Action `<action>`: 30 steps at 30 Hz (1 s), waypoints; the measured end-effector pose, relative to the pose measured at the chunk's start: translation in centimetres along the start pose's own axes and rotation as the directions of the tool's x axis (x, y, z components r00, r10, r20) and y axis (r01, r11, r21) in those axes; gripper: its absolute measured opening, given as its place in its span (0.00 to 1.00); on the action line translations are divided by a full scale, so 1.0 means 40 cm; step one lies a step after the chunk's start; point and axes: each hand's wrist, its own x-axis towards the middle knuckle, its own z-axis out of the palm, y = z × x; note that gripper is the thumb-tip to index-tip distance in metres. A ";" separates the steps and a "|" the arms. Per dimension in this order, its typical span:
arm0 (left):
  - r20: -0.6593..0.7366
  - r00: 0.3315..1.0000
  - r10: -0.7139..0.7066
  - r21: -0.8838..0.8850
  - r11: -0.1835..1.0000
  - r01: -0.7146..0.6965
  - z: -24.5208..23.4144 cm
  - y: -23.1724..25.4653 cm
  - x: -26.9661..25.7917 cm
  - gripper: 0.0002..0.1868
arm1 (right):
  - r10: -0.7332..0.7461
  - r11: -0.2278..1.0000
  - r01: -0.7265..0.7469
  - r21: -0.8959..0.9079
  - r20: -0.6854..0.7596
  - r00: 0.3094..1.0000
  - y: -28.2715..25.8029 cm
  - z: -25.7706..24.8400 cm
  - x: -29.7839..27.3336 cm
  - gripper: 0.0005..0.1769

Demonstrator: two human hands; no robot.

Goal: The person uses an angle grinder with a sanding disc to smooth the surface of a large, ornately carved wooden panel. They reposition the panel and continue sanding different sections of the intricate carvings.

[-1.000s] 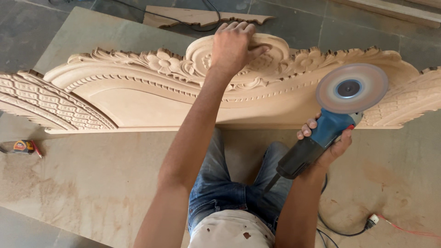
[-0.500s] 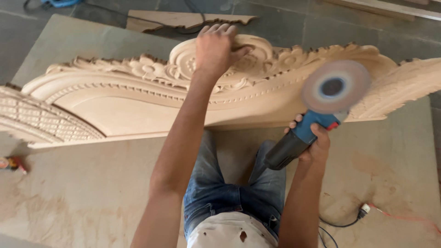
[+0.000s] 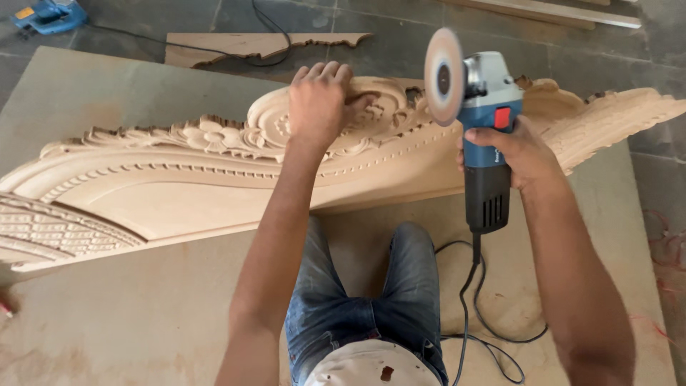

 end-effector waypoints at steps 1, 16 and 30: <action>0.004 1.000 0.002 -0.002 1.000 -0.002 0.001 -0.001 -0.002 0.31 | 0.011 0.998 -0.012 -0.058 -0.013 1.000 -0.007 0.003 0.014 0.22; -0.159 0.986 0.049 -0.121 0.990 -0.069 0.004 -0.008 -0.015 0.28 | -0.011 0.996 0.014 -0.089 0.033 0.999 0.001 -0.012 0.063 0.53; -0.164 0.985 0.052 -0.106 0.992 -0.070 0.013 -0.009 -0.015 0.28 | 0.074 0.968 -0.089 -0.234 -0.071 0.995 -0.032 0.041 0.070 0.25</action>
